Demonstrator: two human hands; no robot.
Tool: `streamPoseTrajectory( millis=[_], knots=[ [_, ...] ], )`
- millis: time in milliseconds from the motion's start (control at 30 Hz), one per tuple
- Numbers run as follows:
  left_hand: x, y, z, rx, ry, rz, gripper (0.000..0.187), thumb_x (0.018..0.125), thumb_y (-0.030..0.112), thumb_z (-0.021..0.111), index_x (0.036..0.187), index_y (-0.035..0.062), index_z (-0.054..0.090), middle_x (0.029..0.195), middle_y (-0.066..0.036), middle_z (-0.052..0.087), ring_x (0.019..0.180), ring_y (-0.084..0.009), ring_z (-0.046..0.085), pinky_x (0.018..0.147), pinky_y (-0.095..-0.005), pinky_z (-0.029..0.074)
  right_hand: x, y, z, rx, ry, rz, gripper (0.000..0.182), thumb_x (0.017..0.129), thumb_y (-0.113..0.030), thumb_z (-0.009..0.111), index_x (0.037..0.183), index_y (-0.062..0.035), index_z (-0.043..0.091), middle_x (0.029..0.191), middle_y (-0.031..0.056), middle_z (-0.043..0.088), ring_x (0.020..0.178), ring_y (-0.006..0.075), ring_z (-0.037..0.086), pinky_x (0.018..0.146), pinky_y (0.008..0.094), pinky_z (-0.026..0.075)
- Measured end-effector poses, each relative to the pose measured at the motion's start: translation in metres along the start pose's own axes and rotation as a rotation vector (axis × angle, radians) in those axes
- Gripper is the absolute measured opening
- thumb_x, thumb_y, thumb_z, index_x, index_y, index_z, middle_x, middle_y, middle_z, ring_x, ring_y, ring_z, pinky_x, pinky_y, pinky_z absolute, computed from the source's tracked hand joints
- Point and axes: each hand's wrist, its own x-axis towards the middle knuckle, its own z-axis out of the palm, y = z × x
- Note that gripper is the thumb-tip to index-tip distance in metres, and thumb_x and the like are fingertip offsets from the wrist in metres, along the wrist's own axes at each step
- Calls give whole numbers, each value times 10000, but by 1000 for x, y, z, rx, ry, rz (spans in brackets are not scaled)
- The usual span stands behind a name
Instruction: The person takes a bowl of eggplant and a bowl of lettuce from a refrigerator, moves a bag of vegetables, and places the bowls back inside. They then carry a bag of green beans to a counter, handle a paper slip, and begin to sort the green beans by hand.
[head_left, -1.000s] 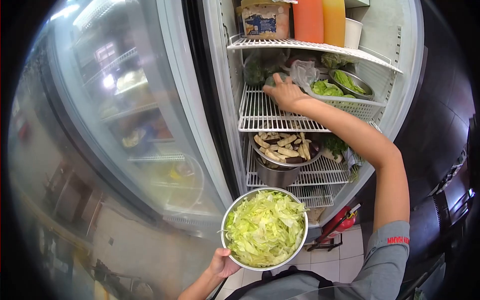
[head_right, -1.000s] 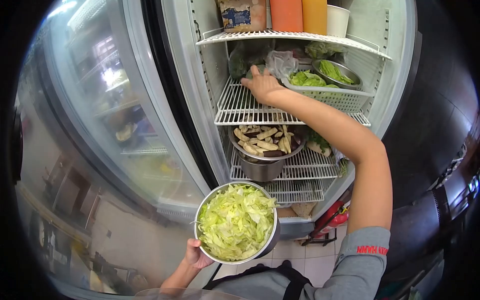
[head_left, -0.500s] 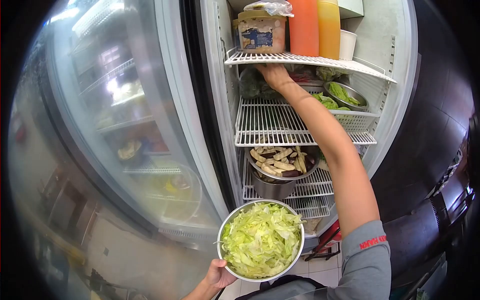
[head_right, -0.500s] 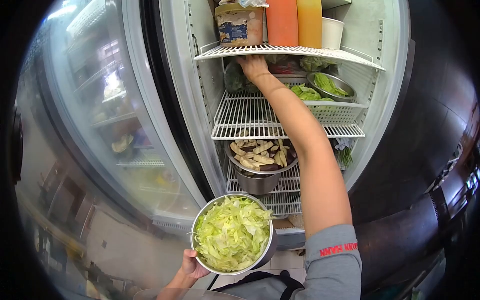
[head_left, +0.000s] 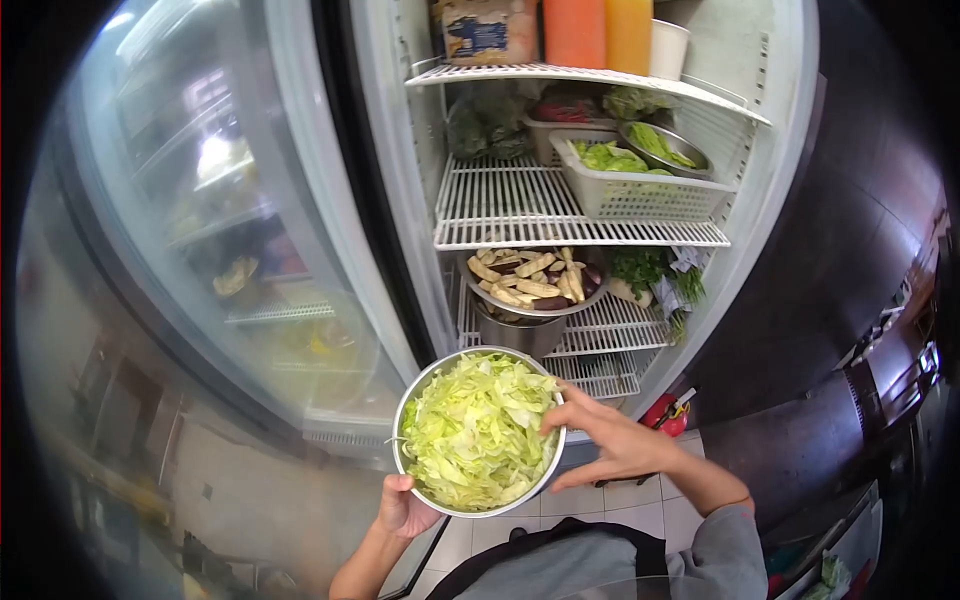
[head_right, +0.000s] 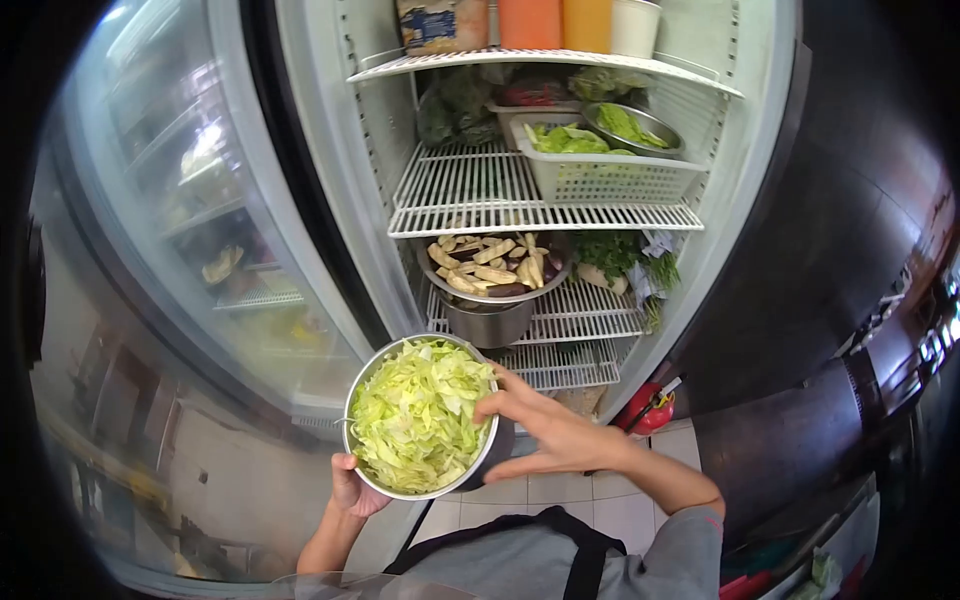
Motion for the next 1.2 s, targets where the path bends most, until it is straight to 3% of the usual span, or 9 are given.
streamPoseTrajectory(
  millis=[167,333,500,567,667,733,800,900,1200],
  knots=[
    [9,11,28,89,-102,0,914,680,407,685,1384,17,251,1383,-207,333,1233,-358,398,1017,-532,329,-13,-6,9,12,358,10,450,596,-134,829,903,-90,502,1092,111,481,1204,315,388,991,336,295],
    [17,23,90,294,-302,288,1117,653,580,699,1433,69,86,1426,-225,209,1299,-382,283,1009,-572,311,-10,-23,-42,405,604,-34,474,577,-25,812,880,-75,451,991,37,486,1042,167,519,856,295,473],
    [-44,30,91,1907,420,1949,879,756,511,647,1399,88,223,1401,-247,207,1292,-409,272,1034,-574,280,38,-31,-92,189,772,-195,433,594,-55,799,855,-44,454,889,36,521,903,152,554,801,289,496],
    [-71,47,73,1980,509,2379,708,842,320,611,1377,38,243,1353,-226,268,1272,-393,315,1022,-518,347,68,-20,-111,20,840,-216,447,595,-194,817,818,-27,467,840,46,525,852,167,552,766,300,477],
    [-83,56,46,2054,1252,2180,576,879,151,552,1352,6,258,1317,-206,302,1252,-389,352,1007,-478,403,116,14,-128,-255,927,-271,555,557,-349,831,796,-3,469,830,72,554,801,211,548,719,328,443],
    [-82,65,48,2231,1044,2270,528,877,100,534,1329,2,280,1292,-197,328,1223,-388,391,1005,-467,420,139,10,-117,-456,954,-125,275,761,-153,705,919,-9,532,930,70,601,953,171,580,853,312,470],
    [-84,69,46,2274,889,2315,486,875,70,517,1302,-4,298,1265,-194,352,1196,-392,422,1003,-457,432,159,22,-118,-255,959,-172,678,654,-305,784,1173,-9,465,1161,193,533,1090,334,495,917,386,404],
    [-81,70,45,2100,798,2405,391,869,51,489,1234,-21,368,1189,-206,426,1126,-394,491,981,-453,459,183,38,-126,-331,1040,-26,660,631,-304,793,1101,33,476,1132,234,523,1089,355,480,914,412,393],
    [-83,82,43,2371,1079,2213,187,871,107,506,949,-3,636,1129,-142,553,1001,-241,597,862,-407,526,222,77,-131,-271,1096,-114,773,715,-188,716,1342,-17,299,1393,302,238,1304,427,240,1073,394,256]
  ],
)
